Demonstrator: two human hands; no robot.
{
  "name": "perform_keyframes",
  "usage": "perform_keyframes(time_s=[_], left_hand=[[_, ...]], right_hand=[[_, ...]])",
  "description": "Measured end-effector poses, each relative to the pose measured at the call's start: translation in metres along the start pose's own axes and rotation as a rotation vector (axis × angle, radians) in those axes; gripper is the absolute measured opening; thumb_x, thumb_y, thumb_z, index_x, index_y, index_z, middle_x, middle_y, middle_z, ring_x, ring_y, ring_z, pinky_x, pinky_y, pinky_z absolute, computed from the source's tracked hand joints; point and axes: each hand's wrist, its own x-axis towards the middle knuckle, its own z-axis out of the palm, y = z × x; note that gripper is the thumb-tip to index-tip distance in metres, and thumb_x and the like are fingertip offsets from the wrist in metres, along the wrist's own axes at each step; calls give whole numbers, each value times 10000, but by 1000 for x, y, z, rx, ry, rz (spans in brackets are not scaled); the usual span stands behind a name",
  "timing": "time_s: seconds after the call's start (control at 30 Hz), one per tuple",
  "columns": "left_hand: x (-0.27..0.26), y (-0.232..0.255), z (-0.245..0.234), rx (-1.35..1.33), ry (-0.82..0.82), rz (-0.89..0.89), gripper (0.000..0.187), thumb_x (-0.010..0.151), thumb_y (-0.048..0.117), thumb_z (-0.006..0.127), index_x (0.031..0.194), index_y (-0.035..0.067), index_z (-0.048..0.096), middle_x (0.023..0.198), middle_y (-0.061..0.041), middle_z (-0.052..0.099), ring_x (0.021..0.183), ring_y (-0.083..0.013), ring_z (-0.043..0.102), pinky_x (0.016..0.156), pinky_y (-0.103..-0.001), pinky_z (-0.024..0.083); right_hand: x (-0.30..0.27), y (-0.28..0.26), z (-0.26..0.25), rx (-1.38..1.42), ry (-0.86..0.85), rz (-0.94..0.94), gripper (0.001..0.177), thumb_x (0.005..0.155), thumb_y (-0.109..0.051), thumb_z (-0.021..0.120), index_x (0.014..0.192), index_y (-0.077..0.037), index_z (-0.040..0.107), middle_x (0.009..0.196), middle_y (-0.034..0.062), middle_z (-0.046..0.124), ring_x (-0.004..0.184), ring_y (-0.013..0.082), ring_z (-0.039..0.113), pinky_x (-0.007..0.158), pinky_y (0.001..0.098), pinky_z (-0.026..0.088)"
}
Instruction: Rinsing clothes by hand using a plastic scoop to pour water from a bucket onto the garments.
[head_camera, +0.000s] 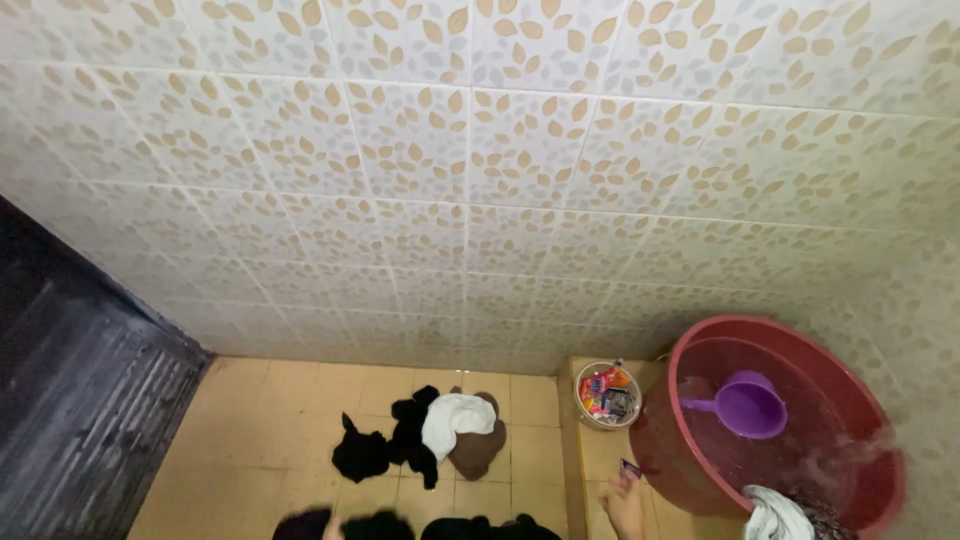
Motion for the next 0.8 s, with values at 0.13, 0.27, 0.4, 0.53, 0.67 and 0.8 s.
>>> perform_keyframes(time_s=[0.13, 0.27, 0.4, 0.53, 0.67, 0.8], left_hand=[[-90, 98, 69, -419, -413, -158, 411, 672, 154, 839, 1050, 10, 767, 971, -160, 755, 805, -298, 715, 706, -461, 603], [-215, 196, 76, -443, -855, -233, 190, 693, 170, 787, 845, 56, 775, 825, -136, 767, 727, -285, 725, 677, -403, 600], [-296, 240, 82, -517, -1343, -308, 190, 739, 202, 715, 786, 20, 685, 758, -110, 702, 698, -249, 685, 713, -326, 572], [-346, 261, 81, -516, -1585, -352, 258, 722, 238, 693, 773, -9, 637, 710, -137, 656, 705, -275, 655, 800, -355, 567], [-365, 273, 75, -573, -1313, -301, 201, 710, 217, 701, 793, 41, 648, 742, -103, 671, 678, -224, 663, 675, -289, 541], [-353, 275, 77, -775, -1002, -222, 143, 733, 144, 782, 811, 45, 715, 803, -99, 719, 735, -258, 701, 695, -344, 575]], right_hand=[[-32, -163, 57, -82, -274, 79, 570, 892, -348, 679, 1423, -159, 594, 1329, 59, 716, 1112, 193, 673, 875, 346, 479], [-64, -252, 91, -35, -404, 20, 667, 908, -459, 563, 1495, -148, 505, 1533, 68, 575, 1297, 238, 625, 1080, 415, 505], [-28, -237, 117, 538, -453, 184, 836, 900, -603, 436, 1578, -119, 367, 1642, 154, 386, 1472, 306, 416, 1230, 474, 271], [-65, -275, 117, 884, -410, 331, 870, 869, -675, 445, 1527, -106, 444, 1597, 224, 427, 1417, 359, 464, 1208, 509, 322], [-139, -338, 101, 1024, -395, 388, 978, 807, -791, 448, 1499, -101, 471, 1569, 241, 451, 1409, 385, 469, 1204, 557, 315], [-151, -330, 65, 1286, -699, 279, 900, 830, -710, 596, 1521, -152, 445, 1572, 205, 444, 1429, 418, 439, 1138, 706, 262]])
